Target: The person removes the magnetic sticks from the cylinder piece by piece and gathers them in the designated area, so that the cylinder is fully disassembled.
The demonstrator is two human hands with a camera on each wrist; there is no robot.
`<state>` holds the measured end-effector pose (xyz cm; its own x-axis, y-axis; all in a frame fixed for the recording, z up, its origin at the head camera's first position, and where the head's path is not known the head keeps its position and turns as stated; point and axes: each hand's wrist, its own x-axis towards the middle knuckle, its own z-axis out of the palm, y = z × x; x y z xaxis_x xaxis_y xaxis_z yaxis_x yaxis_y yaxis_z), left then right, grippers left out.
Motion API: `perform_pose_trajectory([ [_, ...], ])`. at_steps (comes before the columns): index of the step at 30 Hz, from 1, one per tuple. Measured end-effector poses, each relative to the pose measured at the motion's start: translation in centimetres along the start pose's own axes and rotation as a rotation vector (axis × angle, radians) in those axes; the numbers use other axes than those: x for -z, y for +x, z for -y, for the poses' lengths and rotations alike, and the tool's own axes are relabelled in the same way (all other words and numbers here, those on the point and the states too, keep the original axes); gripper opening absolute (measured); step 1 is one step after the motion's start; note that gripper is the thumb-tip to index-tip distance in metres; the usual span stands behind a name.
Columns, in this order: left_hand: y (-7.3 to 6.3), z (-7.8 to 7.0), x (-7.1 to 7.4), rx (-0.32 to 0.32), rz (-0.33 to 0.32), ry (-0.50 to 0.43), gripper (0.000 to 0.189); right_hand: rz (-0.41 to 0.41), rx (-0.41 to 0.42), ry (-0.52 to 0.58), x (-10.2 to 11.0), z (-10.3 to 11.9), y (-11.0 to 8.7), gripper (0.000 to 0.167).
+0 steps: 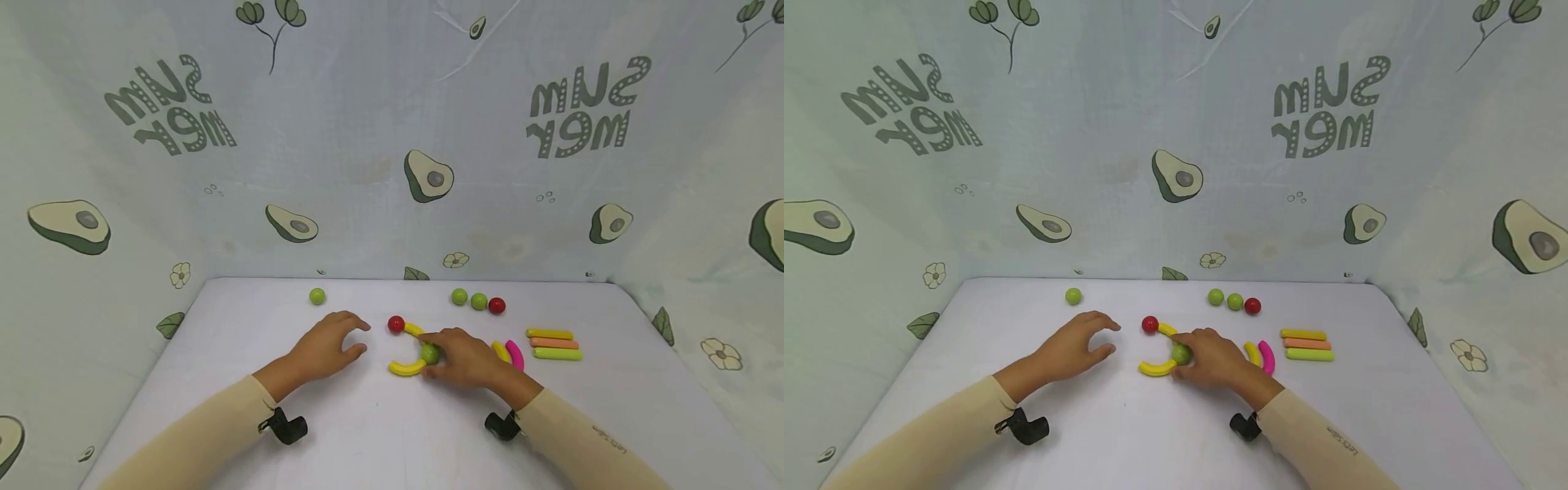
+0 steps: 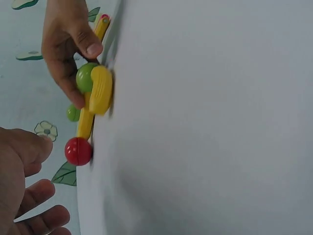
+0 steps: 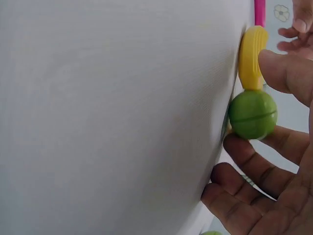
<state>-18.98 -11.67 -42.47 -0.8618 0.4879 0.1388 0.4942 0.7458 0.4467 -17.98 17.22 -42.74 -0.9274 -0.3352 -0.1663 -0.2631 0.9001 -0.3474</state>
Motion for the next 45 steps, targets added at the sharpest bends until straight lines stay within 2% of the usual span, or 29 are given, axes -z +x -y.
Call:
perform_pose_trajectory([
  [7,-0.5,-1.3,-2.0,-0.106,0.094,0.02,0.033,-0.001,0.033,0.042,0.0,-0.1,0.1,0.056],
  [12,-0.3,-2.1,-2.9,-0.145,0.111,0.039,0.034,-0.031,0.02,0.066,-0.2,-0.3,0.3,0.042],
  [19,0.6,-3.0,-4.3,-0.175,0.129,0.092,0.035,-0.084,0.017,0.034,-0.4,-0.4,0.6,0.035],
  [25,1.2,-2.8,-5.1,-0.182,0.101,0.083,0.031,-0.073,0.052,0.049,-0.4,-0.5,0.5,0.044],
  [32,1.9,-2.3,-5.3,-0.214,0.045,0.029,0.022,-0.054,0.039,0.032,-0.2,-0.3,0.7,0.05],
  [38,2.0,-2.1,-5.2,-0.267,0.059,0.008,0.019,-0.047,0.044,0.013,-0.1,-0.2,0.7,0.05],
  [42,1.8,-2.1,-5.1,-0.253,0.082,0.013,0.02,-0.046,0.041,0.005,-0.1,-0.3,0.7,0.05],
  [45,1.4,-2.1,-4.9,-0.173,0.093,0.012,0.025,-0.045,0.038,0.003,-0.2,-0.3,0.7,0.05],
])
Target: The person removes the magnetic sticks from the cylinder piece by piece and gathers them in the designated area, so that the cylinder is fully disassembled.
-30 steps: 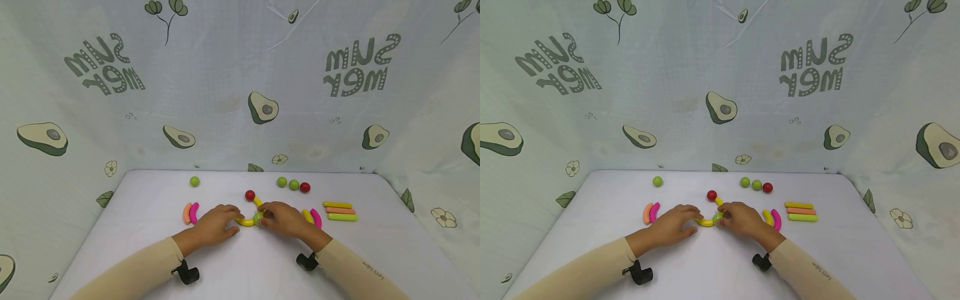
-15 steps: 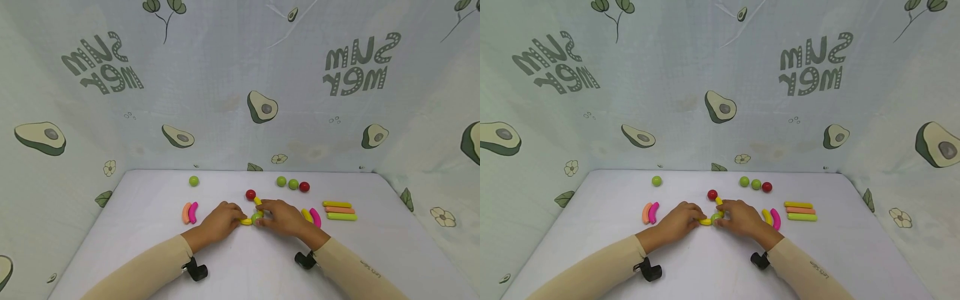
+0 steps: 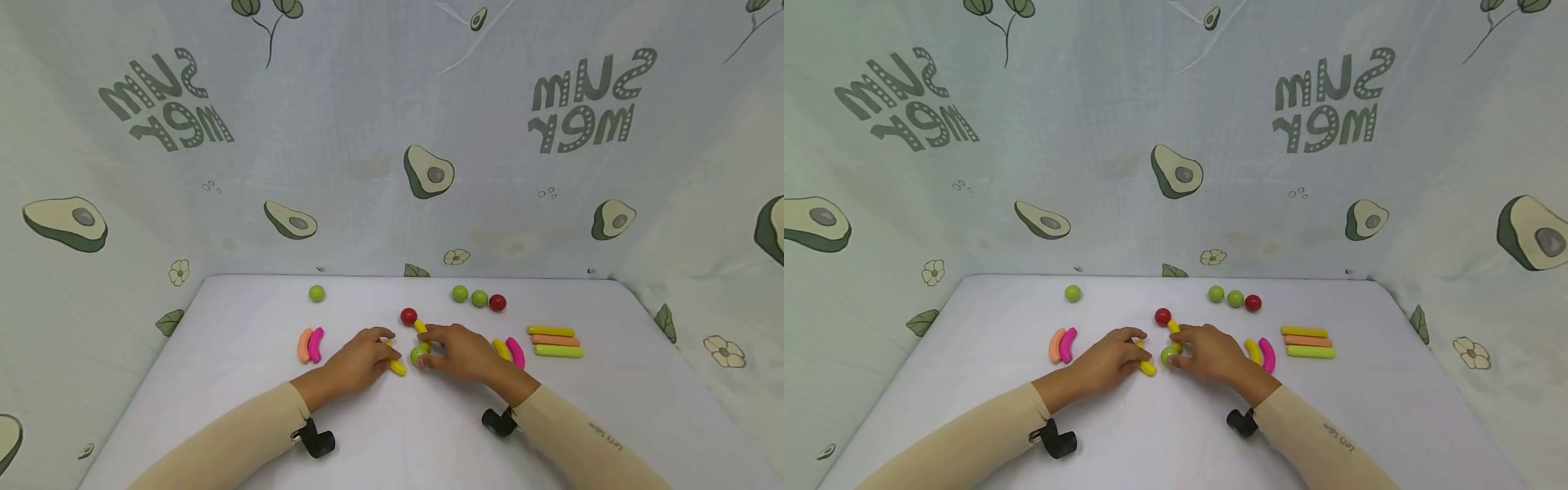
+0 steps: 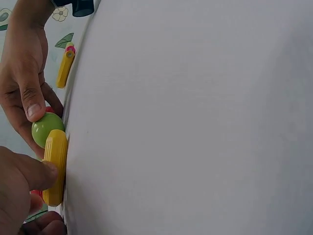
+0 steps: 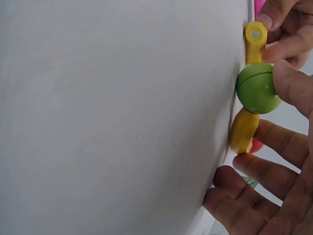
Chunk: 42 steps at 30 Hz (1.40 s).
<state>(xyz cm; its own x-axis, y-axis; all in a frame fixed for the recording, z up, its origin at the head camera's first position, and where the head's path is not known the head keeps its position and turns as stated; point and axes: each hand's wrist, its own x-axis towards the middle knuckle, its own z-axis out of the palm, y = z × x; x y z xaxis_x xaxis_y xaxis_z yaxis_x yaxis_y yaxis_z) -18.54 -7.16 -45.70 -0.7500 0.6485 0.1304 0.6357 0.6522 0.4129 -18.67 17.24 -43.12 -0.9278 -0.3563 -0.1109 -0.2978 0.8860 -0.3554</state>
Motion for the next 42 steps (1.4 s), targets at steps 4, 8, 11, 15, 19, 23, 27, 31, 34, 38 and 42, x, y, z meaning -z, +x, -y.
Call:
perform_pose_trajectory([
  [4,-0.45,-0.31,0.22,0.1,-0.01,0.005,0.034,-0.001,-0.001,0.002,0.09,-0.06,0.05,0.051],
  [8,-0.74,-0.38,0.23,0.105,-0.009,0.017,0.039,0.006,-0.006,0.003,0.18,-0.14,0.06,0.052],
  [11,-0.77,-0.3,0.14,0.093,0.002,0.015,0.045,0.009,-0.01,0.004,0.21,-0.17,0.01,0.052],
  [15,-0.78,-0.25,0.07,0.085,0.007,0.01,0.053,0.006,-0.005,0.009,0.14,-0.18,-0.02,0.052],
  [19,-0.74,-0.22,-0.09,0.084,0.003,-0.008,0.059,0.0,0.006,0.007,0.06,-0.22,0.01,0.052],
  [23,-0.54,-0.24,-0.29,0.091,0.003,-0.018,0.061,-0.003,0.007,0.002,0.06,-0.22,-0.06,0.053],
  [27,-0.32,-0.27,-0.39,0.107,0.002,-0.017,0.059,-0.005,0.001,0.004,0.12,-0.15,-0.15,0.053],
  [31,-0.2,-0.28,-0.49,0.119,0.002,-0.004,0.057,-0.005,0.002,0.009,0.15,-0.11,-0.17,0.052],
  [34,-0.21,-0.3,-0.51,0.117,0.003,0.006,0.057,-0.009,0.004,0.011,0.2,-0.07,-0.21,0.051],
  [38,-0.33,-0.16,-0.4,0.113,0.003,0.007,0.057,-0.013,-0.001,0.011,0.12,-0.12,-0.22,0.051],
  [42,-0.65,0.27,-0.03,0.129,0.004,-0.013,0.058,-0.015,-0.013,0.009,0.03,-0.11,-0.25,0.051],
])
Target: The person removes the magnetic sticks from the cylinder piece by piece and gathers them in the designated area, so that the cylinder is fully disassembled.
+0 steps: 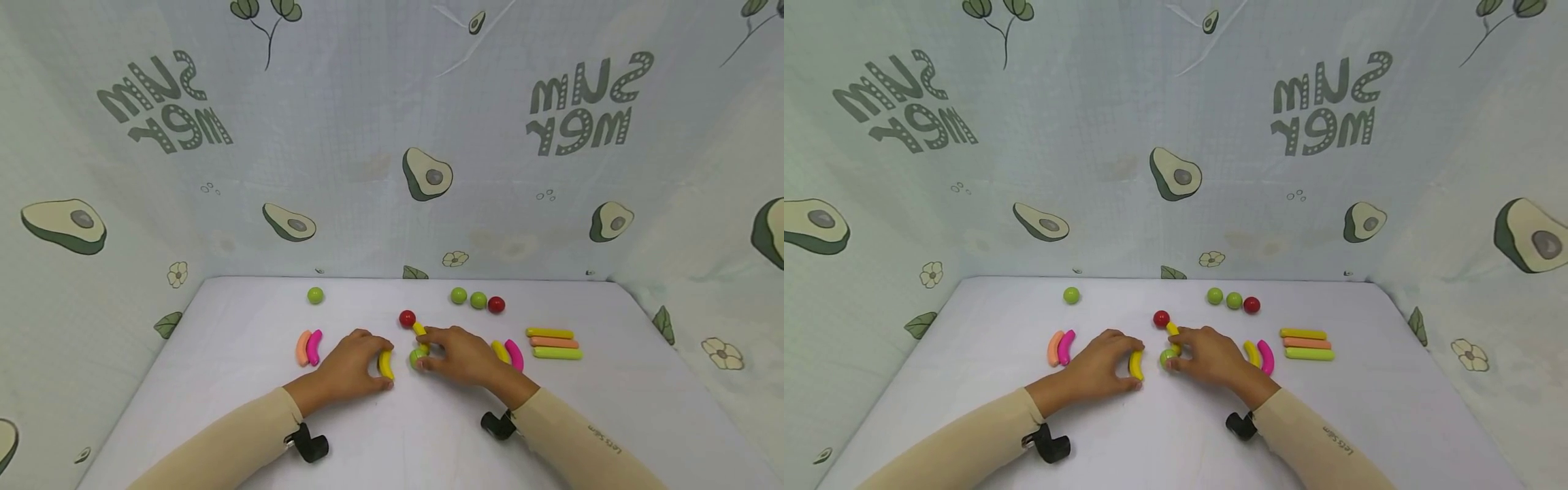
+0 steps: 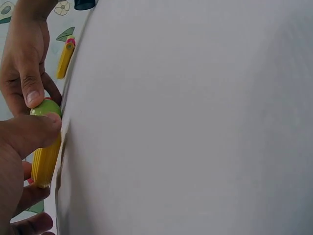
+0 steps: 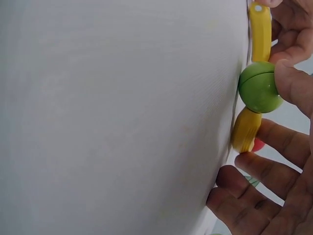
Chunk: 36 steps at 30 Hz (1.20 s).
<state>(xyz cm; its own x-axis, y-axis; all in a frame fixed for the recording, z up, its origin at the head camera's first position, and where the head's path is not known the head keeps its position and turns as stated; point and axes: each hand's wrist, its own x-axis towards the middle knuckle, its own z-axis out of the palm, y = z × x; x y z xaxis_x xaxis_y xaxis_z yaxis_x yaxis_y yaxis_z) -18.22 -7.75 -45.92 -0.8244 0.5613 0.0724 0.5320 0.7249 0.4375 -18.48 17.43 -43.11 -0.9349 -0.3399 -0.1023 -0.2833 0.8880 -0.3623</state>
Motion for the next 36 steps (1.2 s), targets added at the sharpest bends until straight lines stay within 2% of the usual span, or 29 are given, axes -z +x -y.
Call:
perform_pose_trajectory([
  [11,-1.2,1.8,2.7,0.029,-0.012,-0.115,0.063,-0.002,-0.023,0.001,-0.1,0.2,0.0,0.051],
  [22,-2.4,3.7,5.4,0.088,-0.046,-0.132,0.067,-0.007,-0.015,0.009,-0.1,0.0,0.0,0.051],
  [27,-3.0,4.7,6.1,0.087,-0.073,-0.154,0.067,-0.008,-0.015,0.006,-0.2,0.0,0.0,0.051],
  [36,-4.2,6.6,6.7,0.171,-0.081,-0.151,0.067,-0.009,-0.013,0.001,-0.3,-0.1,0.1,0.052],
])
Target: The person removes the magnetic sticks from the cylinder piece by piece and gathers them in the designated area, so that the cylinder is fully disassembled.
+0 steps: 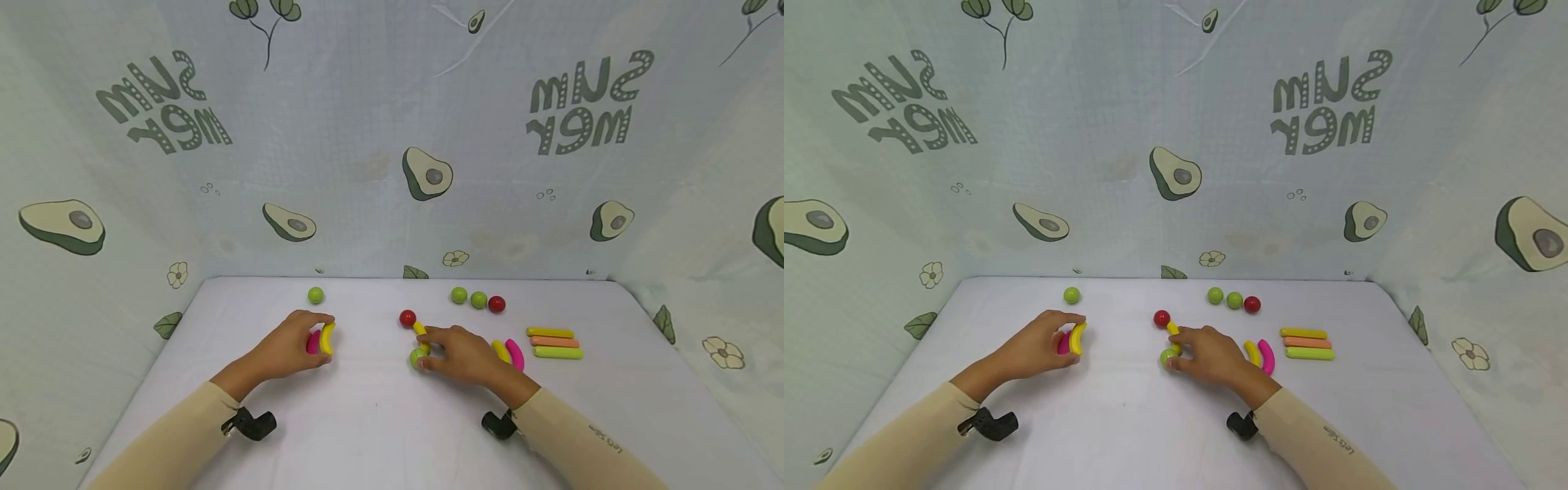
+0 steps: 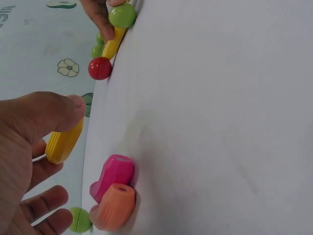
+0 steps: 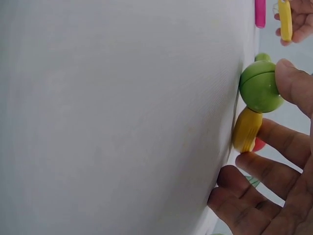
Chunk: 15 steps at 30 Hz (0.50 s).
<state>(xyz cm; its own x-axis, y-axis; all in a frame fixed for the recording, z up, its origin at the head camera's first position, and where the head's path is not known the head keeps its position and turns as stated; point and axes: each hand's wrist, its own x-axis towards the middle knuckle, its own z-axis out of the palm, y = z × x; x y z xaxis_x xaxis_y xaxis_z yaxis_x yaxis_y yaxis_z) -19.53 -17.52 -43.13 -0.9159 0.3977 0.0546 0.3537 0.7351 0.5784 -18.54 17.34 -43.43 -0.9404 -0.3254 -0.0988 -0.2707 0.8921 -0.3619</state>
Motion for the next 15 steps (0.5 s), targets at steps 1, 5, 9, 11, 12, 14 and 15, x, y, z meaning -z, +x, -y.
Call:
perform_pose_trajectory([
  [1,-0.1,0.1,0.2,0.005,0.0,0.0,0.067,0.0,0.001,0.0,0.0,0.0,0.0,0.051],
  [5,-0.5,0.9,0.9,0.003,-0.01,-0.006,0.067,0.001,0.005,0.001,0.0,-0.1,0.0,0.051],
  [9,-1.0,1.7,1.5,0.012,-0.008,-0.007,0.066,0.003,0.007,0.002,0.0,-0.1,0.0,0.051],
  [11,-1.2,2.1,1.7,0.023,-0.002,-0.004,0.066,0.003,0.007,0.003,0.0,-0.1,0.0,0.051],
  [12,-1.3,2.3,1.8,0.027,0.001,0.001,0.066,0.003,0.007,0.005,0.0,-0.1,0.0,0.051],
  [14,-1.6,2.8,2.0,0.033,0.001,0.014,0.066,0.004,0.005,0.004,0.0,0.0,0.0,0.051],
  [15,-1.7,3.0,2.1,0.035,-0.001,0.019,0.066,0.004,0.004,0.003,0.0,0.0,0.0,0.051],
])
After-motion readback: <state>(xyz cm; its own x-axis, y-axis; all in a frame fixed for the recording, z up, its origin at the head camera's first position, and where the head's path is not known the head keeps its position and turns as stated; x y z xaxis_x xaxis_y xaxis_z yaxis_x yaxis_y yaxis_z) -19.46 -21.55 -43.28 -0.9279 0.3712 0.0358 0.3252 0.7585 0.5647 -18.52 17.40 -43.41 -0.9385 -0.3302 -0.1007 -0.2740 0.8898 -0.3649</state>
